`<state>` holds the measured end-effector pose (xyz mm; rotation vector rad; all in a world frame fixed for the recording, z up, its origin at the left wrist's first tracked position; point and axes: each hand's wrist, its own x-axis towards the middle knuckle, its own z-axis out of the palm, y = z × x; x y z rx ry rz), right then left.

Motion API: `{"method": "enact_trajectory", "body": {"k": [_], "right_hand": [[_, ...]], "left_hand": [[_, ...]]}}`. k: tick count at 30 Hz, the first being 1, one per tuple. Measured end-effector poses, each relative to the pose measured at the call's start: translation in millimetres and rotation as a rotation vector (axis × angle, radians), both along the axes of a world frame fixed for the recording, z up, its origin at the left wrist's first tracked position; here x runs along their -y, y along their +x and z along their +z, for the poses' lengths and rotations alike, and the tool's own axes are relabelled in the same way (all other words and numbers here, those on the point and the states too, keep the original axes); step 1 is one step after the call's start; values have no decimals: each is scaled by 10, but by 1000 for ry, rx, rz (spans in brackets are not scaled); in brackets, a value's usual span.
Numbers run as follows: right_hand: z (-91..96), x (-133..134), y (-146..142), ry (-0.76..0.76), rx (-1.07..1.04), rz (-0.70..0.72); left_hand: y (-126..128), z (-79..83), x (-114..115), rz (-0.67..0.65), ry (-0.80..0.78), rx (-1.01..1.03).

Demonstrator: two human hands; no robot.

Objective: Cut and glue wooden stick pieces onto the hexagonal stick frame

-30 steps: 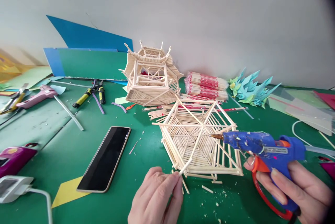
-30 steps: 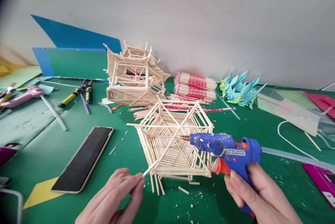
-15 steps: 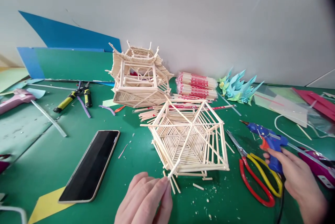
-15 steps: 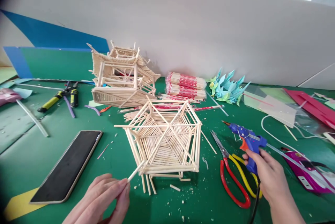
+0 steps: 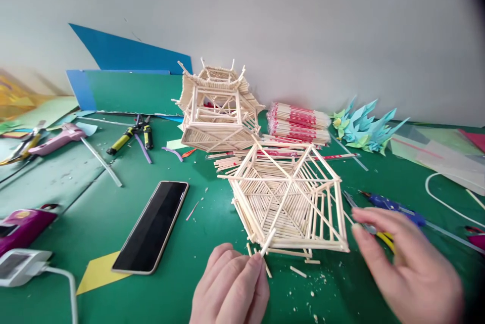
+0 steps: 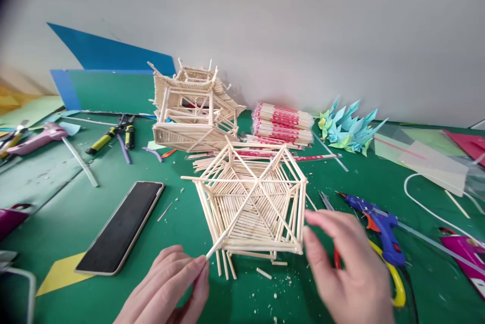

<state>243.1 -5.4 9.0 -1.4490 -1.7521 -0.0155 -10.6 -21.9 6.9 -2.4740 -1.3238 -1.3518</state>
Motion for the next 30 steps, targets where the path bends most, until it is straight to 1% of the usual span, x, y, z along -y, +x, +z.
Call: {"method": "enact_trajectory", "body": {"k": [1, 3, 4, 6, 10, 14, 18, 30], "right_hand": [[60, -10, -186, 5, 36, 137], [139, -47, -450, 14, 62, 303], [158, -70, -531, 8, 61, 353], [166, -113, -619, -13, 51, 399], [157, -156, -668, -39, 105, 380], [193, -147, -687, -59, 154, 384], [230, -136, -711, -28, 176, 380], [248, -160, -827, -92, 64, 448]], "left_hand": [[1, -14, 4, 0, -4, 4], [1, -40, 13, 2, -20, 21], [0, -51, 17, 1, -30, 32], [-1, -66, 23, -1, -56, 52], [-4, -60, 23, -23, -84, 67], [-6, -41, 21, -32, -83, 73], [3, -45, 19, -23, -87, 78], [-6, -17, -8, -39, -119, 61]]}}
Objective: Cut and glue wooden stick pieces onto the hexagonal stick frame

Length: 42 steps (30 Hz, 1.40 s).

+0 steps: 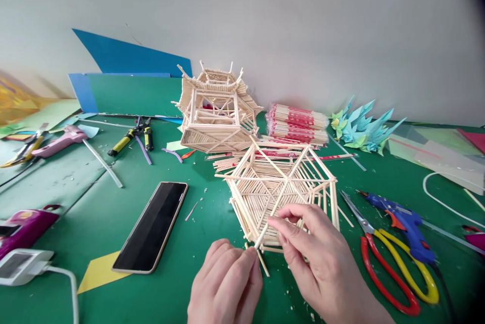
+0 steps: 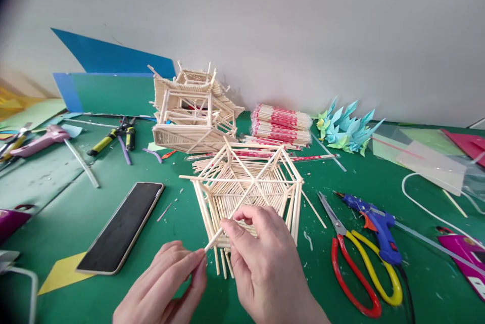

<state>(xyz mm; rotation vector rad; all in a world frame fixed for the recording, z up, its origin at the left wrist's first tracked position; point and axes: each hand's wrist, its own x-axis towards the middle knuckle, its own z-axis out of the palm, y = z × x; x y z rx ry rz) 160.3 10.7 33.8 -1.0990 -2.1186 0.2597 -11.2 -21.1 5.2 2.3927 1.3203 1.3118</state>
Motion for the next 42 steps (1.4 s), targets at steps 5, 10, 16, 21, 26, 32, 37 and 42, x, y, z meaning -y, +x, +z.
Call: {"method": "enact_trajectory", "body": {"k": [5, 10, 16, 21, 26, 32, 37, 42], "right_hand": [[-33, -3, -14, -47, -18, 24], [-66, 14, -11, -76, -23, 39], [-54, 1, -16, -69, -5, 51], [-68, 3, -13, -55, -8, 53], [-76, 11, -10, -62, -1, 54], [-67, -7, -21, -48, 2, 56], [-71, -6, -22, -58, 10, 54], [-51, -10, -20, -68, 15, 65]], "left_hand": [[1, 40, -27, -1, -1, -51], [-3, 87, -35, 5, 4, -97], [-25, 100, -29, 16, 3, -145], [-10, 90, -31, 17, -11, -81], [-13, 30, -24, -8, -8, -47], [-17, 6, -26, -9, -15, -21], [-3, 21, -44, 11, -34, 55], [-13, 17, -48, 66, -100, 113]]}}
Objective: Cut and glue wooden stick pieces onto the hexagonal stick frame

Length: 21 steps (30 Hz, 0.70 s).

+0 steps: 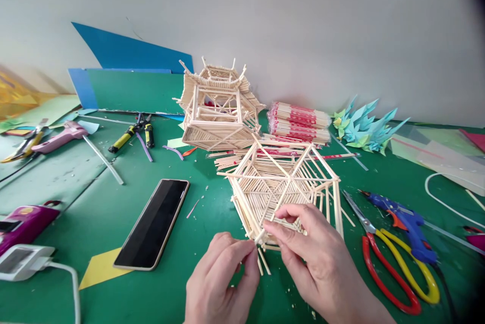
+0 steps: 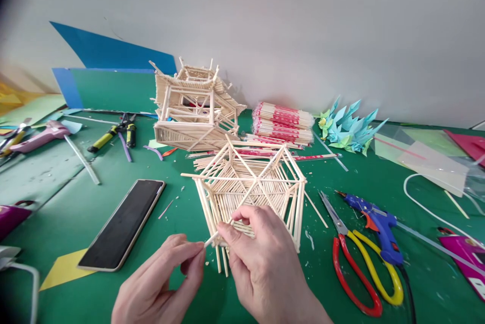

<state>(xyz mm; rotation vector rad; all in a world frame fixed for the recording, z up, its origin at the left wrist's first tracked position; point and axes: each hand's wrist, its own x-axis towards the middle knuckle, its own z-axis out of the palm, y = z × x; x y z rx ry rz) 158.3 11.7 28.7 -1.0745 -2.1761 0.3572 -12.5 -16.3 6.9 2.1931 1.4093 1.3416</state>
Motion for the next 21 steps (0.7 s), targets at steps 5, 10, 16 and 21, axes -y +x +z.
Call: {"method": "enact_trajectory", "body": {"k": [5, 10, 16, 21], "right_hand": [[-12, 10, 13, -28, 9, 3], [-17, 7, 4, -22, 1, 0], [-24, 1, -7, -23, 10, -9], [-12, 11, -13, 2, 14, -19]], "left_hand": [[-10, -13, -17, 2, 4, -2], [-27, -39, -30, -14, 14, 11], [-51, -62, -19, -25, -33, 10], [-52, -65, -23, -32, -26, 22]]}}
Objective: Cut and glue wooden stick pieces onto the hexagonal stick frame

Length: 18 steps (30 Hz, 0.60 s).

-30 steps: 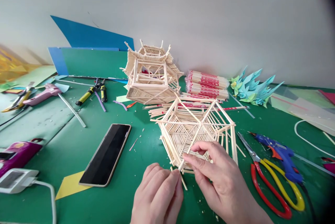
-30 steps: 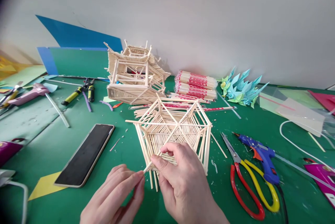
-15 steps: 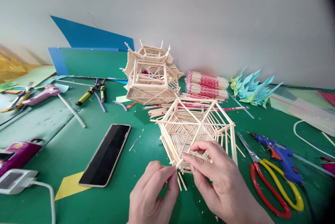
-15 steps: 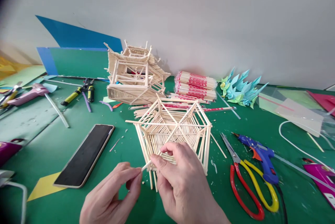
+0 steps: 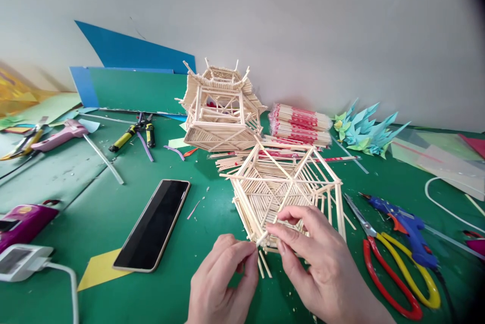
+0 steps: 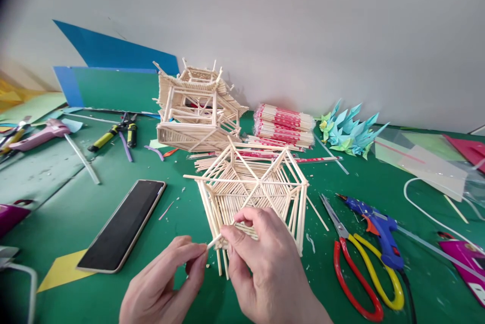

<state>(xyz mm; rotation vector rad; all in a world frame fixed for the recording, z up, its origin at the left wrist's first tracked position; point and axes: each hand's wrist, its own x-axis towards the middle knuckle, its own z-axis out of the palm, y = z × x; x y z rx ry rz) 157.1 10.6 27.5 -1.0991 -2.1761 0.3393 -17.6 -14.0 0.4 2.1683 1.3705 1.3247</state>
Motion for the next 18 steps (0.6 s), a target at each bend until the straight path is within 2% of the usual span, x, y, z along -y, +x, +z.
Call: {"method": "enact_trajectory", "body": {"k": [9, 18], "right_hand": [[4, -8, -5, -6, -5, 6], [-12, 7, 13, -19, -25, 23]], "left_hand": [[9, 3, 1, 24, 48, -23], [8, -48, 19, 8, -37, 1]]}}
